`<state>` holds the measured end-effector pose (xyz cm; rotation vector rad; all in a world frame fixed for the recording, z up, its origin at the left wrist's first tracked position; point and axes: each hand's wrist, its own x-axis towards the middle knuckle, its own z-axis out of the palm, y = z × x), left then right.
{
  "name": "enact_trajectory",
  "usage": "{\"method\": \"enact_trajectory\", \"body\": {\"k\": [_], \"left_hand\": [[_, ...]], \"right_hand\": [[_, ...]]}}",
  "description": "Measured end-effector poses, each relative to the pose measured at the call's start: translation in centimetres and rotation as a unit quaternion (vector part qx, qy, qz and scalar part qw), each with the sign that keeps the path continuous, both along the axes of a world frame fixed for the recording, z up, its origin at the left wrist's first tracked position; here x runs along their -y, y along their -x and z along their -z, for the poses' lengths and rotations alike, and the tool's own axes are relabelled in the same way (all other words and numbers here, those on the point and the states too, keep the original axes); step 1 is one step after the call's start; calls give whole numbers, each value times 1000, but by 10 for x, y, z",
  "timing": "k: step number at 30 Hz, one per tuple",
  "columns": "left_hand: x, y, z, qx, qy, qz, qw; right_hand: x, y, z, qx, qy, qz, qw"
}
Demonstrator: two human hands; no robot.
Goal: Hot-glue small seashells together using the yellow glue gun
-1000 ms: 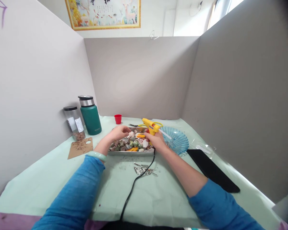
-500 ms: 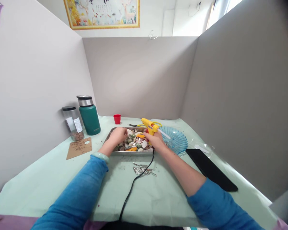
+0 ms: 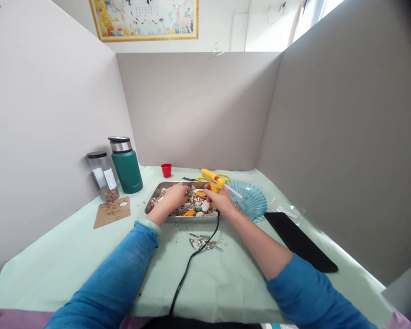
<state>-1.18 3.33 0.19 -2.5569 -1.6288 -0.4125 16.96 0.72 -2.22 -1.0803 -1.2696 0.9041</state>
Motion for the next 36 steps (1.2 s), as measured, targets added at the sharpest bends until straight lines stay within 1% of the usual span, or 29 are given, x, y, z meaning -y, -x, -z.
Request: {"method": "enact_trajectory", "body": {"k": [7, 9, 14, 16, 20, 25, 31, 33, 36], "left_hand": [[-1, 4, 1, 34, 54, 21, 998], [0, 4, 0, 57, 56, 23, 997], [-2, 5, -3, 157, 67, 13, 985], [-2, 5, -4, 170, 68, 14, 983], [-1, 2, -4, 181, 54, 41, 981], [1, -4, -4, 200, 64, 58, 976], [3, -9, -2, 273, 86, 64, 956], [4, -11, -2, 296, 95, 69, 948], [6, -13, -2, 319, 112, 72, 938]], "right_hand": [[-2, -1, 2, 6, -22, -10, 1000], [-2, -1, 2, 13, -18, -8, 1000], [-5, -1, 6, 7, -20, -17, 1000], [-7, -1, 7, -3, -15, -12, 1000], [-10, -1, 9, -2, -14, -10, 1000], [-9, -1, 10, 0, -25, -18, 1000], [-7, -2, 8, 12, -34, -33, 999], [-7, -1, 8, 16, -30, -30, 999], [-6, -1, 6, -3, -17, -30, 999]]}}
